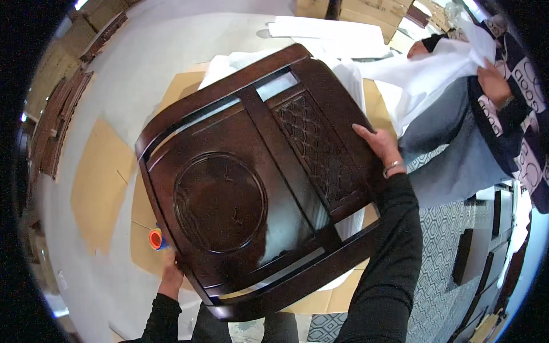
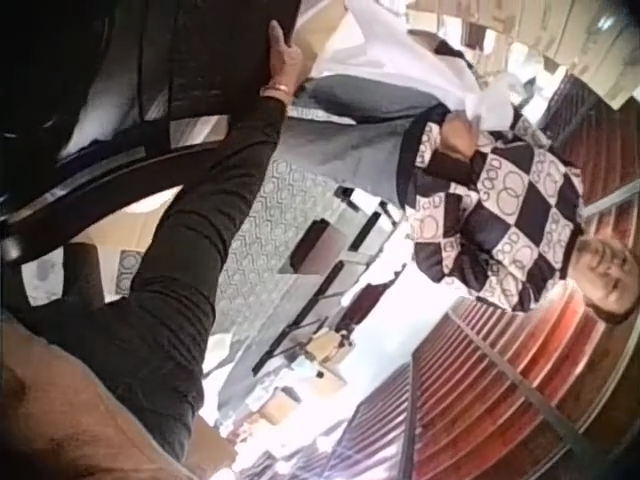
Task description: Wrap a furniture part in protective foam and secure it with tape.
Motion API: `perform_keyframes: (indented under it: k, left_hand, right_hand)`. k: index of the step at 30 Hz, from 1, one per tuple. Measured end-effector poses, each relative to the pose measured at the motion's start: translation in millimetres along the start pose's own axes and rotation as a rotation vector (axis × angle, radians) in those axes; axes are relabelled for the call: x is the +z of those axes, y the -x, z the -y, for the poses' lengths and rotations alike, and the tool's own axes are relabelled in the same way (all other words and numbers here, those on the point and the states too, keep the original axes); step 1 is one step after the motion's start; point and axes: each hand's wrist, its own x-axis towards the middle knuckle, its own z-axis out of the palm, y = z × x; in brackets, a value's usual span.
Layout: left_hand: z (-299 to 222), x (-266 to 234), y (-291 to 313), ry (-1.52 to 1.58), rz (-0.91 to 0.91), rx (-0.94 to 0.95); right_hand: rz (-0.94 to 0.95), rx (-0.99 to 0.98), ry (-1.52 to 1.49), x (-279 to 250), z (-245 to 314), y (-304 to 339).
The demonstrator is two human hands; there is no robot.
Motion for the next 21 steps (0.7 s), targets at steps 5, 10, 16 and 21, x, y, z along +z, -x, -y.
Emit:
perform_keyframes:
  k: [5, 10, 16, 21]
  left_hand:
    - [-43, 2, 9, -0.076, 0.024, 0.136]
    - [-97, -38, 31, -0.285, -0.041, 0.092]
    - [-132, -97, -6, -0.525, -0.079, 0.063]
    - [-133, -149, -59, -0.534, 0.02, 0.048]
  right_hand:
    - [-0.131, -0.136, -0.224, 16, -26, 87]
    - [-0.093, 0.246, -0.338, 56, -62, 202]
    - [0.233, 0.298, -0.488, 99, -84, 257]
    - [0.23, 0.173, -0.865, 138, -70, 238]
